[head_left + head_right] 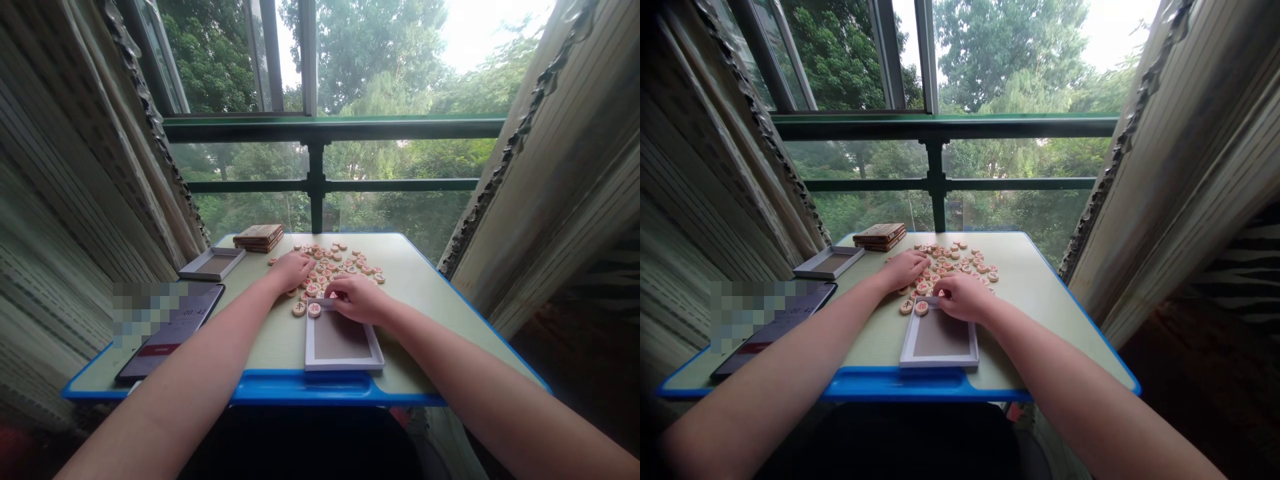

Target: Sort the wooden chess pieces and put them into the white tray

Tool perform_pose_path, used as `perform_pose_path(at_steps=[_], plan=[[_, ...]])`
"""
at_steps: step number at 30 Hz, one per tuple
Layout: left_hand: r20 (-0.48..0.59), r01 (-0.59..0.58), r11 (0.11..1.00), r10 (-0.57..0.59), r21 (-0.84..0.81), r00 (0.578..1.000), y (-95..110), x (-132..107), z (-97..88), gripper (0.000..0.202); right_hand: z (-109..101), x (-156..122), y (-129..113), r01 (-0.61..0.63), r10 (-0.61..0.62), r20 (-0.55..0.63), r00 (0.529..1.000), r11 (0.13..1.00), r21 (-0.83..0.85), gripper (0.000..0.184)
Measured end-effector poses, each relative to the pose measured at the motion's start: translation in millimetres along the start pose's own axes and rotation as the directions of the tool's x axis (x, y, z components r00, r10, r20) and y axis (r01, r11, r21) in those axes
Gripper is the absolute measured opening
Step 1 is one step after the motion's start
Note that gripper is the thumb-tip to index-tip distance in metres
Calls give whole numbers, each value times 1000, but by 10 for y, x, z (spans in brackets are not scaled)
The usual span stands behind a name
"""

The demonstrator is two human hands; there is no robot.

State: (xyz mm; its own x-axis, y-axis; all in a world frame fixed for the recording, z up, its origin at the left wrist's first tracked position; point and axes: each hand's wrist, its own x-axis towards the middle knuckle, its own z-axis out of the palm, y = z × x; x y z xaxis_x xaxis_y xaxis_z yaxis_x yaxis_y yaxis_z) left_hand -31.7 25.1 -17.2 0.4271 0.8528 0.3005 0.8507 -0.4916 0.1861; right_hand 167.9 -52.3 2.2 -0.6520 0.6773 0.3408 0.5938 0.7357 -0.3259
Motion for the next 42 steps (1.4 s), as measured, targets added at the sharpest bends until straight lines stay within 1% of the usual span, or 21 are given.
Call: perform_pose_path(at_steps=[4,12,14,17,21,24,28,31,33,34,36,38,39,40,42], plan=[[-39,12,998,-15,-64,999,22,-23,-25,44,2,1,0,9,-9,0,1000,1000,-15,18],[24,-44,997,46,-68,999,-46,-19,27,43,6,0,-1,21,-21,-12,1000,1000,-19,18],[25,-57,995,59,-77,998,-59,-18,34,42,6,0,-4,19,-19,-11,1000,999,-25,19],[-25,-87,992,85,-88,996,-58,-19,38,37,5,0,-6,19,-19,-10,1000,999,-28,19],[-110,-138,980,123,-142,986,-50,-6,50,28,3,1,-2,26,-27,-11,1000,999,-23,20],[-153,-137,975,111,-173,982,-50,8,64,22,4,4,-1,24,-24,2,1000,999,-28,19],[-184,-145,972,111,-185,977,-29,1,58,16,9,5,-5,16,-16,5,1000,999,-36,18],[-217,-144,970,101,-195,971,10,-20,29,15,0,4,-7,15,-15,-2,1000,1000,-8,19],[-260,-133,962,69,-240,963,43,-32,3,22,-20,7,0,14,-13,-23,1000,999,40,19],[-282,-129,950,46,-284,958,63,-37,-12,27,-32,11,8,5,-1,-56,998,998,69,18],[-312,-136,907,5,-400,950,109,-48,-43,35,-56,26,33,-44,66,-180,982,992,121,16],[-316,-162,850,-6,-502,949,170,-65,-75,34,-75,45,65,-121,171,-310,935,977,173,14],[-313,-179,825,3,-536,950,207,-78,-92,32,-81,55,82,-160,225,-348,910,966,205,15],[-313,-200,804,18,-560,950,247,-92,-107,30,-86,63,97,-193,273,-363,891,951,243,17],[-323,-245,772,54,-587,945,330,-127,-135,27,-91,72,116,-237,346,-337,875,915,326,23]])
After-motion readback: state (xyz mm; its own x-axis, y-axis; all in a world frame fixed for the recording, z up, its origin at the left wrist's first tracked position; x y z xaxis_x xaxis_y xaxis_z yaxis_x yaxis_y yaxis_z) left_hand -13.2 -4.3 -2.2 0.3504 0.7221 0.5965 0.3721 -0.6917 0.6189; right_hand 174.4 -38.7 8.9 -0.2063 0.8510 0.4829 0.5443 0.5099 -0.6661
